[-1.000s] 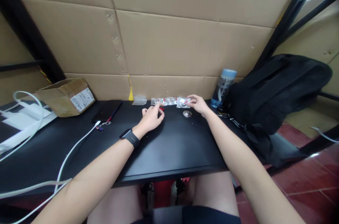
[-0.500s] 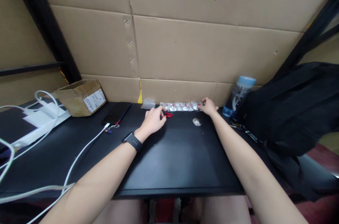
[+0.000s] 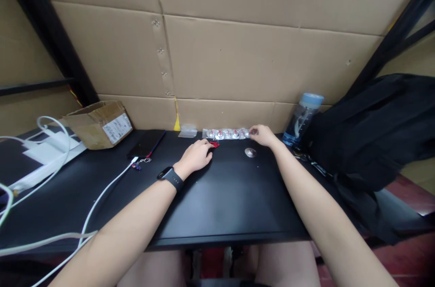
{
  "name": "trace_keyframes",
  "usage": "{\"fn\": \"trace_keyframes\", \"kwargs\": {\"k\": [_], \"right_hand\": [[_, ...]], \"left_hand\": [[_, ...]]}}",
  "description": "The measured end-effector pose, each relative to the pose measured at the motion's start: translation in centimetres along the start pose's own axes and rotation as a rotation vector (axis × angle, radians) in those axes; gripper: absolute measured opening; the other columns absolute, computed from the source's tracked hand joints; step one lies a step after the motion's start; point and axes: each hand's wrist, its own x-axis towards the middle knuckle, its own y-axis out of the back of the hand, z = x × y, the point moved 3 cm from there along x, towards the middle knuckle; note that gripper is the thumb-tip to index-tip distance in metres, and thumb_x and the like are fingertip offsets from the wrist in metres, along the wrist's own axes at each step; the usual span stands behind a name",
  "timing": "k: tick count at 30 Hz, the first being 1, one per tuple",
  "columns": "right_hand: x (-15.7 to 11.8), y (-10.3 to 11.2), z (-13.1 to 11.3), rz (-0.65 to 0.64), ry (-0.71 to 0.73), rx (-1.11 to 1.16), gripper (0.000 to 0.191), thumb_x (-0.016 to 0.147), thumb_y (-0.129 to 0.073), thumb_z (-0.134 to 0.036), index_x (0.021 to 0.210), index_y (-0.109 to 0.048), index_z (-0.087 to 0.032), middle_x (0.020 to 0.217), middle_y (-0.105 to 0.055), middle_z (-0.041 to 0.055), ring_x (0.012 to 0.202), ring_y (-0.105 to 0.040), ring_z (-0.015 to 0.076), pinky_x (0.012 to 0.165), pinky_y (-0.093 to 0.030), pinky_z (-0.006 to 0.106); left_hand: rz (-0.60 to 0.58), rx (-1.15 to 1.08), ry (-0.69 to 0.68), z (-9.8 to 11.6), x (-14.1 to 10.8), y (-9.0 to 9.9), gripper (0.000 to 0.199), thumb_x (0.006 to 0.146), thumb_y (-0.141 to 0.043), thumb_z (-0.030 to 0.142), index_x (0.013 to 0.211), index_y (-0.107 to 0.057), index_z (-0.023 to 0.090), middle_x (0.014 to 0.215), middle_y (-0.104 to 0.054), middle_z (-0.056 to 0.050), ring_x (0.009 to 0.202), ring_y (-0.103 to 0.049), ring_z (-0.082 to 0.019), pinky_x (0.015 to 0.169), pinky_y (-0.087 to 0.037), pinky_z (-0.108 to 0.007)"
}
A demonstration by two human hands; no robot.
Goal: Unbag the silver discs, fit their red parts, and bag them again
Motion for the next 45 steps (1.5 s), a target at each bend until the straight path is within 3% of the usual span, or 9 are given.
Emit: {"fn": "trace_keyframes", "kwargs": {"k": [6,13,16,25,30,33,36,41,45], "right_hand": [[-3.0,-0.3,-2.7,-0.293,0.052,0.045,0.043,0.060,-0.091,-0.030,0.100,-0.077,-0.021,0.097,-0.074,0.0074,0.082,-0.069,0.0225,0.074,-0.050,0.028],[-5.0,-0.4,-3.3,-0.225,0.076,0.069,0.027,0.067,-0.084,-0.019,0.092,-0.075,-0.020,0.086,-0.073,0.0040,0.076,-0.067,0.0190,0.070,-0.048,0.027],[-5.1,0.0,-3.0,-0.203,0.080,0.130,0.027,0.066,-0.084,-0.020,0.091,-0.075,-0.020,0.085,-0.074,0.0030,0.075,-0.067,0.0181,0.070,-0.049,0.027],[-5.0,0.8,-3.0,-0.138,0.067,0.283,0.032,0.067,-0.084,-0.022,0.097,-0.075,-0.019,0.092,-0.073,0.0034,0.072,-0.067,0.0143,0.070,-0.052,0.024],[-5.1,0.6,-3.5,-0.157,0.091,0.337,0.030,0.066,-0.084,-0.022,0.094,-0.075,-0.018,0.090,-0.074,0.0038,0.074,-0.067,0.0149,0.070,-0.054,0.024],[-5.1,0.6,-3.7,-0.152,0.095,0.356,0.029,0.066,-0.085,-0.022,0.093,-0.076,-0.019,0.090,-0.075,0.0041,0.074,-0.067,0.0150,0.069,-0.054,0.025],[-5.2,0.5,-3.9,-0.182,0.108,0.383,0.029,0.067,-0.084,-0.023,0.094,-0.075,-0.018,0.092,-0.074,0.0043,0.071,-0.067,0.0142,0.064,-0.054,0.024],[-5.3,0.1,-4.4,-0.234,0.151,0.391,0.031,0.066,-0.085,-0.026,0.094,-0.075,-0.017,0.090,-0.074,0.0053,0.070,-0.067,0.0145,0.063,-0.054,0.024],[-5.6,-0.1,-5.0,-0.238,0.135,0.488,0.041,0.068,-0.085,-0.027,0.106,-0.070,-0.019,0.093,-0.076,0.0059,0.064,-0.068,0.0146,0.054,-0.052,0.023]], "left_hand": [[-0.005,-0.009,-0.024,-0.3,0.2,-0.4,0.038,0.095,-0.051,0.027,0.130,-0.065,0.020,0.121,-0.064,-0.012,0.112,-0.060,-0.027,0.100,-0.047,-0.038],[-0.003,0.103,-0.046,0.4,0.6,-0.6,0.037,0.100,-0.045,0.036,0.126,-0.068,0.022,0.114,-0.062,-0.013,0.105,-0.058,-0.030,0.092,-0.047,-0.041],[0.024,0.077,-0.046,0.9,0.5,-0.2,0.032,0.099,-0.048,0.039,0.116,-0.070,0.023,0.113,-0.062,-0.012,0.105,-0.057,-0.029,0.092,-0.045,-0.041],[0.006,-0.017,-0.125,2.4,0.6,-0.6,0.032,0.099,-0.049,0.041,0.120,-0.070,0.029,0.117,-0.067,-0.009,0.113,-0.057,-0.029,0.095,-0.040,-0.042],[-0.010,-0.106,-0.094,2.3,0.5,-0.6,0.020,0.094,-0.057,0.037,0.099,-0.073,0.026,0.108,-0.073,-0.007,0.114,-0.058,-0.029,0.100,-0.037,-0.044],[-0.001,-0.143,-0.052,2.1,0.5,-0.7,0.019,0.090,-0.063,0.033,0.107,-0.067,0.027,0.102,-0.074,-0.004,0.108,-0.060,-0.027,0.096,-0.039,-0.042],[0.045,-0.130,0.016,2.1,0.4,-0.8,0.024,0.089,-0.067,0.035,0.112,-0.066,0.028,0.112,-0.071,-0.004,0.110,-0.058,-0.028,0.092,-0.041,-0.041],[0.021,-0.070,0.048,2.9,0.5,-1.1,0.015,0.094,-0.063,0.035,0.086,-0.073,0.025,0.109,-0.069,-0.007,0.109,-0.054,-0.030,0.090,-0.038,-0.042],[0.037,-0.053,-0.003,3.4,0.3,-1.0,0.019,0.099,-0.055,0.032,0.087,-0.068,0.024,0.103,-0.071,-0.006,0.106,-0.055,-0.027,0.088,-0.036,-0.040]]}}
